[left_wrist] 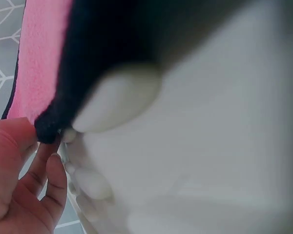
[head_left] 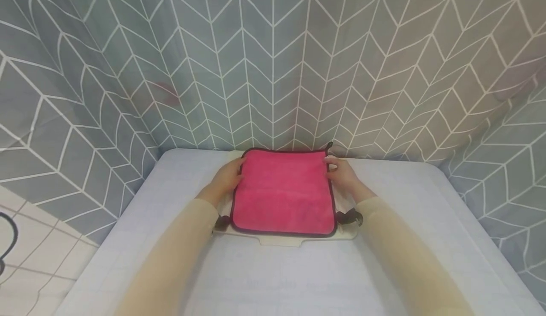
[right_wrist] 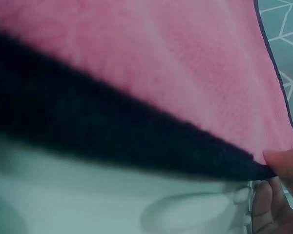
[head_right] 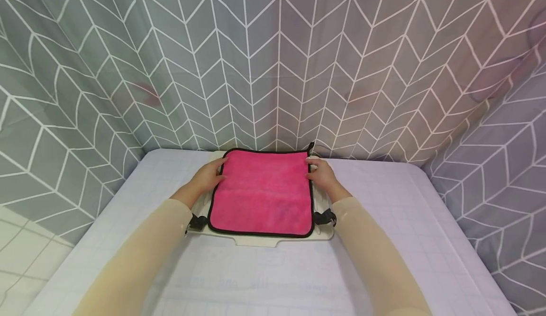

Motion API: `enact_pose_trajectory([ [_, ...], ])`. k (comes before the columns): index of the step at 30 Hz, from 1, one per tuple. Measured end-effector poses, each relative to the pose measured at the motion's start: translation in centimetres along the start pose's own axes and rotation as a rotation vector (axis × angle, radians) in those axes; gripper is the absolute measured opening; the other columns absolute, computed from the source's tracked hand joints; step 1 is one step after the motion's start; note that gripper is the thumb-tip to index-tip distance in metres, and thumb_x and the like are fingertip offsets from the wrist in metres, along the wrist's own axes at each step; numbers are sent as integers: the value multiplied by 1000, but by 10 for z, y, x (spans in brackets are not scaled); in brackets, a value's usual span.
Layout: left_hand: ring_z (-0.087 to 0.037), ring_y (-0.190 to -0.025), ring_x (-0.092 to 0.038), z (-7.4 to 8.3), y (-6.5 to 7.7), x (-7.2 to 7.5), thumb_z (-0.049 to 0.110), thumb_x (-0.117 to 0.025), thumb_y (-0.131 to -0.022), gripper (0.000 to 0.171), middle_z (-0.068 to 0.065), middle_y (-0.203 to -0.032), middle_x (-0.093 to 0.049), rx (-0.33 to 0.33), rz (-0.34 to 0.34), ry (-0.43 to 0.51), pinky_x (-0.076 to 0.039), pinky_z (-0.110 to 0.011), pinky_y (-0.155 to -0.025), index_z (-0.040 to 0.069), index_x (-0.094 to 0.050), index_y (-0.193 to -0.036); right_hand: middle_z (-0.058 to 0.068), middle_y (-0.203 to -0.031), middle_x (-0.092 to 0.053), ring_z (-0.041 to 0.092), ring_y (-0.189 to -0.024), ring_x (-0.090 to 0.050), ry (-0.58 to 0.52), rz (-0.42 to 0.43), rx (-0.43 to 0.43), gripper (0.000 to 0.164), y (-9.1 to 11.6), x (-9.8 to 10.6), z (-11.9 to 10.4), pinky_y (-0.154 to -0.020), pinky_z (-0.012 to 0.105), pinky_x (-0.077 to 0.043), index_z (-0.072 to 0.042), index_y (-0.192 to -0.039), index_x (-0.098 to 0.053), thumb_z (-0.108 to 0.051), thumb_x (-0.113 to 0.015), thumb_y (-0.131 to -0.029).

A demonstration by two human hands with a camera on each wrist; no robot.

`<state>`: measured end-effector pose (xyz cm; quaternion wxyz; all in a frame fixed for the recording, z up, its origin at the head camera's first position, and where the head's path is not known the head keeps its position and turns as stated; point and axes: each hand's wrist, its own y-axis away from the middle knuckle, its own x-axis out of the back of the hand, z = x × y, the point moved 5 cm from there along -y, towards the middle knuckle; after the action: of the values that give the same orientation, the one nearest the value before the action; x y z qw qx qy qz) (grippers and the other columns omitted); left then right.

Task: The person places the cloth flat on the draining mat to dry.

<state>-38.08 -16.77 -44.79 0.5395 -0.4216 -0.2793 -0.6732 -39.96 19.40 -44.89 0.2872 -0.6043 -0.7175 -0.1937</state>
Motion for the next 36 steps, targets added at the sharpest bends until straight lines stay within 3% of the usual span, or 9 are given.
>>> enact_pose_trajectory([
  [7, -41, -142, -36, 1, 0, -1, 12, -68, -95, 67, -28, -151, -40, 11, -3, 73, -26, -47, -119, -9, -35, -150, 30, -140, -52, 44, -120, -59, -28, -32, -46, 55, 0, -4, 1, -101, 47, -50, 9, -139, -51, 5, -67, -87],
  [11, -42, -139, -40, -1, 0, -3, 17, -71, -94, 70, -28, -147, -45, 23, -5, 107, -29, -47, -118, -10, -36, -149, 30, -140, -52, 45, -127, -53, 24, -40, -45, 55, -2, -5, 0, -108, 49, -42, 10, -139, -51, 2, -68, -87],
  [15, -42, -139, -40, -2, 0, -5, 24, -70, -94, 73, -28, -148, -45, 36, -39, 114, -29, -49, -118, -8, -35, -150, 33, -136, -54, 48, -126, -52, 95, -57, -1, 53, -4, -7, -2, -110, 53, -39, 13, -135, -52, 1, -67, -86],
  [20, -43, -145, -30, -6, 0, -8, 33, -71, -92, 83, -28, -158, -30, 83, -115, 140, -23, -50, -120, -5, -31, -153, 36, -129, -57, 49, -128, -49, 118, -49, 85, 49, -4, -8, -7, -112, 54, -35, 18, -128, -56, 5, -66, -82],
  [27, -44, -148, -20, -6, 2, -9, 46, -73, -89, 94, -28, -163, -12, 128, -188, 126, -19, -52, -121, -1, -27, -156, 35, -118, -63, 47, -117, -57, 135, -31, 107, 46, -1, -6, -13, -107, 54, -41, 16, -123, -60, 0, -67, -80],
  [33, -44, -148, -23, 8, 10, 7, 41, -71, -92, 87, -31, -160, -19, 101, -202, 56, -20, -51, -121, -6, -30, -153, 34, -129, -58, 48, -126, -52, 202, -56, 122, 44, 0, -1, -21, -111, 54, -38, 14, -127, -59, -6, -66, -88],
  [36, -43, -145, -30, 19, 9, 17, 37, -71, -93, 79, -29, -156, -31, 64, -178, 31, -24, -51, -120, -7, -37, -150, 35, -133, -54, 48, -119, -56, 252, -47, 123, 43, 1, 6, -29, -106, 56, -42, 12, -130, -58, -9, -63, -92],
])
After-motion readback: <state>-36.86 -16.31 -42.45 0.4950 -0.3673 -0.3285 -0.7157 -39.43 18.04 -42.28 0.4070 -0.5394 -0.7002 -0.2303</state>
